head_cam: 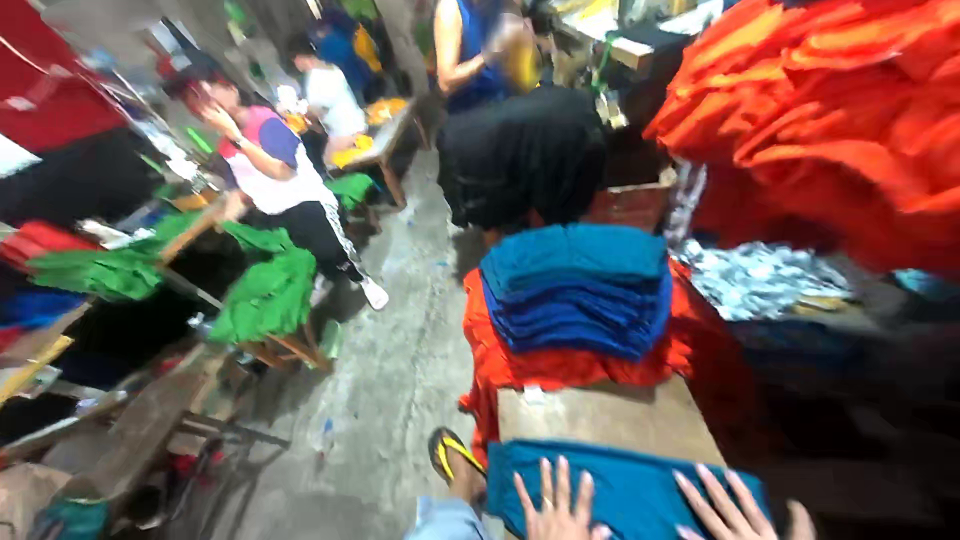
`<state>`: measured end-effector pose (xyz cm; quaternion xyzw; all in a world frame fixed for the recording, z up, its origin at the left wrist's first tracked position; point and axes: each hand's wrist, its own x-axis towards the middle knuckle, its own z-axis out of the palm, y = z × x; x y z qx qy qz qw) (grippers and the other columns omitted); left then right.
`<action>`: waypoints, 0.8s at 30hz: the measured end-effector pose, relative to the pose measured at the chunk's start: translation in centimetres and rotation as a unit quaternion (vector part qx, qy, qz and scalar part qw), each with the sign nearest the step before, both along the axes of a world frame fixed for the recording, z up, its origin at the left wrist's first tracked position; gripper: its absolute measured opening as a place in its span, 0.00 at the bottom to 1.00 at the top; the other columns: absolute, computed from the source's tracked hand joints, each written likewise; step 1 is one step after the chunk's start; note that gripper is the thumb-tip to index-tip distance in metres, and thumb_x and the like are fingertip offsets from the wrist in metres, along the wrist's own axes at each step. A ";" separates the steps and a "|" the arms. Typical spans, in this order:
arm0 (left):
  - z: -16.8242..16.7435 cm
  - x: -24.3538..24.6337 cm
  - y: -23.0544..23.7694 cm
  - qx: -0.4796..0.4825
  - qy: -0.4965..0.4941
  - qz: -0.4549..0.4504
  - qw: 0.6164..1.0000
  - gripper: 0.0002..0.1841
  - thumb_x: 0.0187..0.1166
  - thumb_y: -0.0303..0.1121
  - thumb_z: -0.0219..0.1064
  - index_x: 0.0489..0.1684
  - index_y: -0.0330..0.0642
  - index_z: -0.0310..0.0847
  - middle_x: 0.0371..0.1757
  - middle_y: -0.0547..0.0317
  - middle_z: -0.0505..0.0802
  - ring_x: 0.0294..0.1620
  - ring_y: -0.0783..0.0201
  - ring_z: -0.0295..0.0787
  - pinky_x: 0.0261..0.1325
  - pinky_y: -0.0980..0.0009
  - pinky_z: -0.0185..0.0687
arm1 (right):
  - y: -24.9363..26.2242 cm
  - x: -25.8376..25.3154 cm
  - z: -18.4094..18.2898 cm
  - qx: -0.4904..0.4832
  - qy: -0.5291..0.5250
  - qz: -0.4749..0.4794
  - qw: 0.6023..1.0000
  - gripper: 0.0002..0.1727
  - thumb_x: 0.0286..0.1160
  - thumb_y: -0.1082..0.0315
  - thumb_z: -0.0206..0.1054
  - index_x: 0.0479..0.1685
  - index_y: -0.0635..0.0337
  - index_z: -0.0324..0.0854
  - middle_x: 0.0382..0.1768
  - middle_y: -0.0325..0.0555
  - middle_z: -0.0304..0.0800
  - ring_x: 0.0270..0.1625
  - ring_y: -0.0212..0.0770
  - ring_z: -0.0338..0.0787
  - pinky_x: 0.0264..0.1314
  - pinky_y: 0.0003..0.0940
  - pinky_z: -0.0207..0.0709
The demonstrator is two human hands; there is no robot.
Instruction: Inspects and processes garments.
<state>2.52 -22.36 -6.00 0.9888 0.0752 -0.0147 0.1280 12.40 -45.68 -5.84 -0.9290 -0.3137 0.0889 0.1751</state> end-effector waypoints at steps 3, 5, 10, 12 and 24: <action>-0.1 -0.4 -0.9 -0.010 0.018 -0.026 0.999 0.33 0.85 0.55 0.53 0.91 0.57 0.64 0.92 0.45 0.64 0.91 0.32 0.54 0.78 0.15 0.35 | -0.4 -0.7 -1.9 0.014 -0.046 -0.058 0.997 0.43 0.84 0.33 0.39 0.90 0.50 0.65 0.90 0.58 0.60 0.90 0.75 0.54 0.76 0.92 0.32; 0.6 -0.4 -0.6 -0.030 0.026 -0.040 0.998 0.32 0.86 0.55 0.52 0.91 0.58 0.64 0.92 0.47 0.63 0.92 0.35 0.53 0.78 0.15 0.34 | -0.8 -1.1 -2.5 0.037 -0.048 -0.082 0.995 0.43 0.83 0.33 0.39 0.89 0.50 0.67 0.89 0.59 0.61 0.89 0.76 0.56 0.76 0.92 0.35; 2.5 -1.0 2.9 -0.104 -0.149 0.065 0.981 0.26 0.81 0.41 0.61 0.73 0.34 0.82 0.79 0.32 0.79 0.81 0.27 0.71 0.78 0.22 0.56 | -1.4 -1.1 -1.7 0.181 0.075 -0.183 0.964 0.44 0.85 0.41 0.47 0.89 0.70 0.59 0.89 0.72 0.55 0.89 0.71 0.59 0.88 0.66 0.52; 3.1 -0.8 4.9 -0.147 -0.157 0.158 0.964 0.26 0.82 0.39 0.60 0.73 0.29 0.79 0.80 0.29 0.77 0.83 0.27 0.68 0.81 0.29 0.58 | -1.2 0.3 -0.6 0.251 0.247 -0.314 0.882 0.40 0.89 0.47 0.49 0.93 0.64 0.52 0.89 0.63 0.58 0.90 0.56 0.63 0.88 0.55 0.58; 1.1 2.4 3.7 -0.092 0.021 0.281 0.955 0.38 0.86 0.47 0.57 0.90 0.30 0.55 0.90 0.28 0.60 0.91 0.31 0.53 0.85 0.29 0.45 | 5.8 -1.8 0.7 0.094 -0.041 -0.127 0.987 0.42 0.82 0.37 0.51 0.84 0.62 0.72 0.86 0.67 0.65 0.88 0.73 0.60 0.84 0.83 0.43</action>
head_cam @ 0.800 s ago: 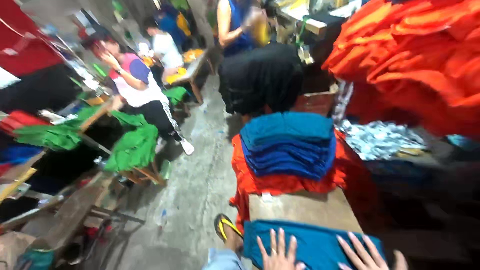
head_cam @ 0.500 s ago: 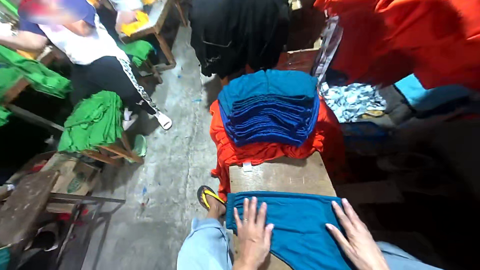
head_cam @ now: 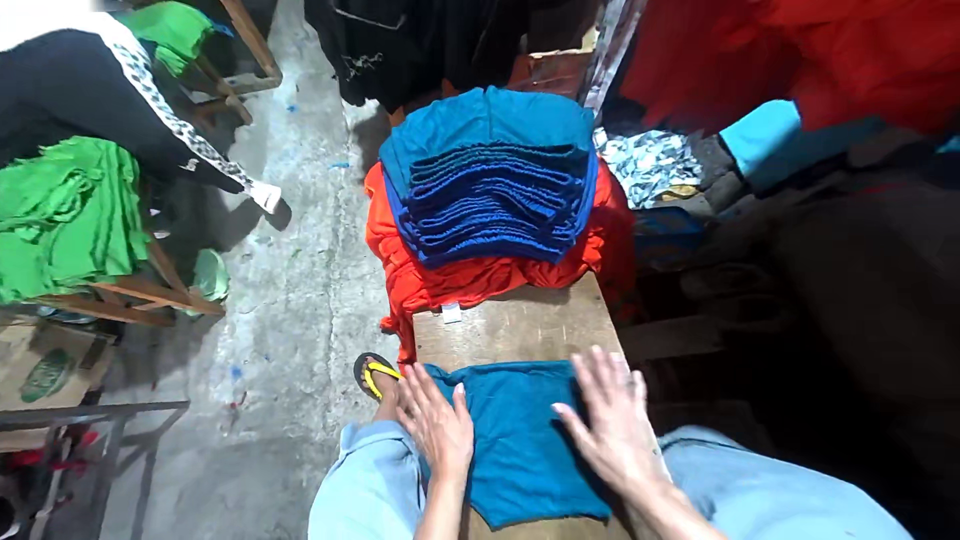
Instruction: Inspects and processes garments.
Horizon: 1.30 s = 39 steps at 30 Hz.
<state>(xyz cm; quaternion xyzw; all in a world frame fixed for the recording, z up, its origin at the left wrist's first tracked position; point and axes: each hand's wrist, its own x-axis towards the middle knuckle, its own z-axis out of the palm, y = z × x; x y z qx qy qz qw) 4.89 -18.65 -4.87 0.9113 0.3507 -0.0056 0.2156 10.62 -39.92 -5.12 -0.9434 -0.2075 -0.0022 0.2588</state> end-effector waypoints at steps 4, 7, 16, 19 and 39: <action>-0.4 0.1 -3.8 0.104 -0.007 -0.105 0.989 0.32 0.86 0.46 0.56 0.86 0.35 0.68 0.88 0.28 0.65 0.88 0.26 0.56 0.81 0.18 0.36 | -0.6 -1.8 -1.7 -0.107 -0.037 0.077 0.991 0.39 0.86 0.35 0.40 0.85 0.45 0.73 0.86 0.52 0.69 0.87 0.69 0.66 0.75 0.91 0.42; 0.3 0.4 -6.0 0.051 0.015 -0.121 0.991 0.35 0.86 0.51 0.54 0.89 0.39 0.64 0.90 0.31 0.62 0.91 0.29 0.52 0.83 0.20 0.32 | -5.2 -1.8 -2.4 -0.119 -0.049 0.045 0.991 0.42 0.85 0.31 0.34 0.86 0.46 0.72 0.85 0.56 0.70 0.86 0.72 0.65 0.74 0.91 0.42; 2.5 -1.3 1.0 0.023 -0.186 -0.046 0.981 0.27 0.78 0.38 0.68 0.75 0.33 0.78 0.81 0.32 0.76 0.79 0.29 0.72 0.75 0.30 0.65 | -9.1 0.1 -0.1 0.258 0.383 -0.272 0.845 0.39 0.89 0.48 0.52 0.94 0.57 0.48 0.85 0.57 0.66 0.80 0.46 0.74 0.77 0.47 0.71; 2.6 -1.5 3.9 -0.007 -0.185 0.041 0.982 0.30 0.75 0.38 0.73 0.75 0.32 0.78 0.77 0.33 0.80 0.75 0.30 0.76 0.71 0.30 0.67 | -7.5 2.6 0.1 0.261 0.463 -0.291 0.796 0.23 0.92 0.54 0.53 0.76 0.58 0.72 0.53 0.47 0.88 0.48 0.35 0.89 0.49 0.35 0.83; 1.5 -3.4 -2.8 0.011 -0.057 -0.140 0.988 0.30 0.81 0.43 0.63 0.82 0.40 0.75 0.87 0.30 0.68 0.88 0.30 0.59 0.84 0.24 0.43 | -7.6 -3.1 -2.2 -0.122 -0.051 0.108 0.985 0.43 0.86 0.31 0.30 0.86 0.44 0.73 0.85 0.54 0.71 0.86 0.70 0.66 0.76 0.89 0.41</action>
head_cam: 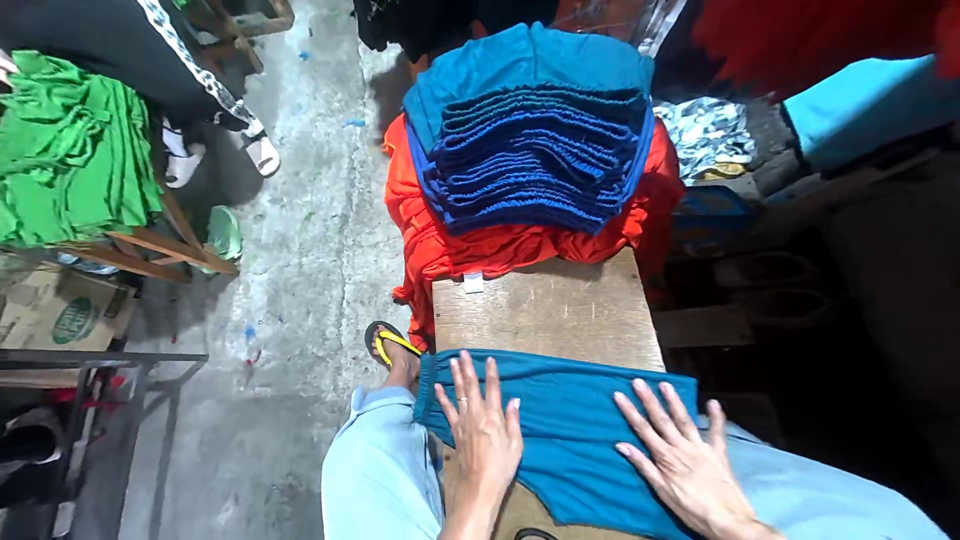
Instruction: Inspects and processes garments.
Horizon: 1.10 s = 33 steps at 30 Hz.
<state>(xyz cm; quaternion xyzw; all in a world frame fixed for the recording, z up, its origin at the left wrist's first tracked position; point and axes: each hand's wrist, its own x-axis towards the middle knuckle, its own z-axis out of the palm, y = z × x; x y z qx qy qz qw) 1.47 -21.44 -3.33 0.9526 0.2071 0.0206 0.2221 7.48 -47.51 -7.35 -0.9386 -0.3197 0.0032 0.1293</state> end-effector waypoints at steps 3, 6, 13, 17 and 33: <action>0.2 -1.0 0.9 0.014 -0.141 0.002 0.990 0.19 0.76 0.35 0.65 0.62 0.43 0.91 0.75 0.38 0.84 0.77 0.32 0.77 0.75 0.31 0.68 | -2.2 -0.6 -0.1 0.005 0.027 -0.032 0.999 0.45 0.84 0.29 0.30 0.87 0.46 0.71 0.86 0.58 0.68 0.87 0.72 0.64 0.76 0.88 0.42; 1.7 -0.6 4.1 -0.070 -0.094 0.095 0.989 0.24 0.77 0.37 0.68 0.70 0.35 0.83 0.77 0.37 0.81 0.77 0.34 0.76 0.73 0.34 0.69 | -3.5 -0.4 -0.1 0.093 0.085 -0.063 0.990 0.46 0.84 0.30 0.39 0.88 0.56 0.67 0.87 0.66 0.62 0.88 0.70 0.63 0.83 0.77 0.49; 1.9 2.3 6.9 -0.174 0.058 0.183 0.966 0.25 0.74 0.45 0.77 0.65 0.40 0.86 0.66 0.39 0.85 0.66 0.41 0.82 0.67 0.42 0.76 | -1.7 5.9 1.5 0.336 0.456 -0.417 0.711 0.26 0.90 0.51 0.55 0.80 0.55 0.69 0.59 0.47 0.87 0.53 0.37 0.88 0.53 0.39 0.82; 2.1 3.0 6.5 -0.183 0.082 0.141 0.969 0.17 0.76 0.37 0.76 0.56 0.37 0.86 0.55 0.43 0.89 0.59 0.45 0.86 0.65 0.44 0.79 | -1.5 7.0 1.1 0.362 0.426 -0.352 0.750 0.08 0.85 0.71 0.61 0.53 0.61 0.84 0.37 0.37 0.88 0.31 0.24 0.83 0.32 0.18 0.75; 1.4 1.9 10.6 -0.425 0.018 0.157 0.891 0.07 0.80 0.24 0.65 0.50 0.32 0.84 0.39 0.54 0.91 0.39 0.67 0.89 0.44 0.67 0.85 | -4.0 8.5 4.2 0.284 0.416 -0.174 0.846 0.04 0.69 0.79 0.73 0.36 0.64 0.82 0.31 0.42 0.84 0.36 0.35 0.84 0.45 0.35 0.80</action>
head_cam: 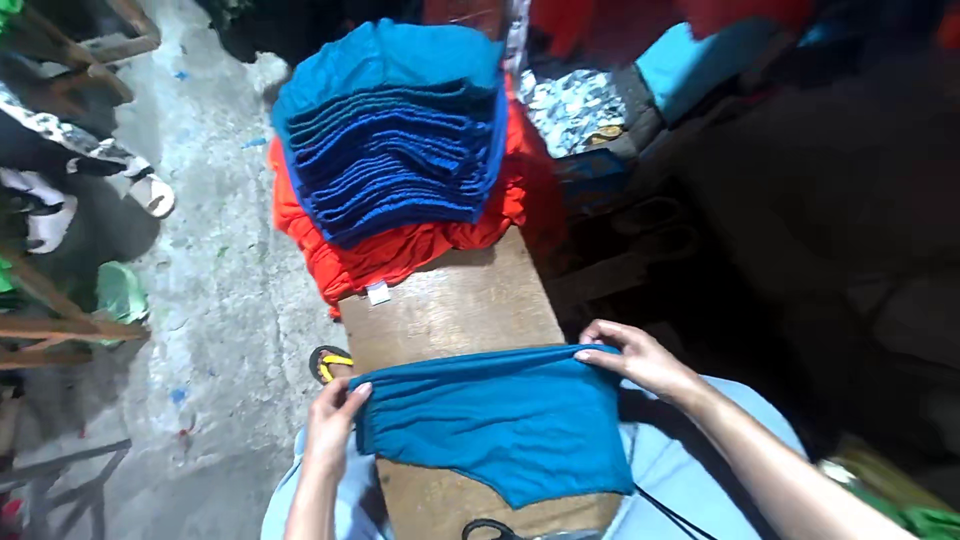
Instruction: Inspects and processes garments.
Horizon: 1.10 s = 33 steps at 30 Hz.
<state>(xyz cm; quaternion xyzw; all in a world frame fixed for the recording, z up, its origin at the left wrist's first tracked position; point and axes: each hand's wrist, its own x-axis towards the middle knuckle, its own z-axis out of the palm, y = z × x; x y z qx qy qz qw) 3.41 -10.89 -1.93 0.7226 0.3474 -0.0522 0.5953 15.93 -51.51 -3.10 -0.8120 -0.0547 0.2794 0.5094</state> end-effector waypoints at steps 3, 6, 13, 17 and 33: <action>-0.7 -0.5 1.0 -0.022 -0.010 0.020 1.000 0.07 0.80 0.24 0.62 0.47 0.33 0.83 0.37 0.59 0.92 0.37 0.70 0.90 0.42 0.72 0.87 | 0.6 1.3 1.1 -0.023 0.053 0.078 0.995 0.03 0.70 0.78 0.74 0.37 0.65 0.85 0.37 0.45 0.86 0.43 0.37 0.84 0.51 0.38 0.78; -1.0 -1.0 1.7 -0.072 -0.016 0.039 0.997 0.08 0.79 0.24 0.58 0.48 0.34 0.81 0.37 0.61 0.93 0.38 0.70 0.92 0.43 0.72 0.90 | 1.4 1.9 1.9 -0.020 0.060 0.076 0.995 0.06 0.70 0.81 0.72 0.36 0.66 0.80 0.40 0.50 0.83 0.44 0.40 0.83 0.50 0.40 0.77; -2.1 -2.1 2.2 -0.135 -0.007 0.099 0.986 0.11 0.85 0.25 0.51 0.52 0.38 0.80 0.38 0.61 0.96 0.38 0.69 0.95 0.43 0.68 0.94 | 2.6 1.0 -0.2 0.144 0.100 -0.103 0.979 0.18 0.67 0.85 0.71 0.55 0.62 0.78 0.43 0.43 0.85 0.40 0.32 0.85 0.45 0.28 0.81; -1.9 -2.3 2.2 -0.159 -0.001 0.103 0.982 0.13 0.88 0.28 0.46 0.57 0.41 0.78 0.38 0.64 0.96 0.38 0.71 0.95 0.43 0.70 0.94 | 2.8 0.0 -0.6 0.184 0.117 -0.154 0.964 0.21 0.70 0.86 0.68 0.61 0.61 0.77 0.41 0.42 0.87 0.39 0.32 0.87 0.46 0.29 0.85; 15.7 2.6 -6.4 0.013 -0.206 -0.229 0.951 0.17 0.75 0.31 0.68 0.59 0.32 0.82 0.49 0.56 0.93 0.46 0.70 0.91 0.51 0.68 0.89 | 11.9 -2.9 15.0 0.184 -0.195 0.138 0.953 0.32 0.72 0.62 0.75 0.77 0.62 0.76 0.70 0.58 0.82 0.52 0.41 0.91 0.52 0.36 0.86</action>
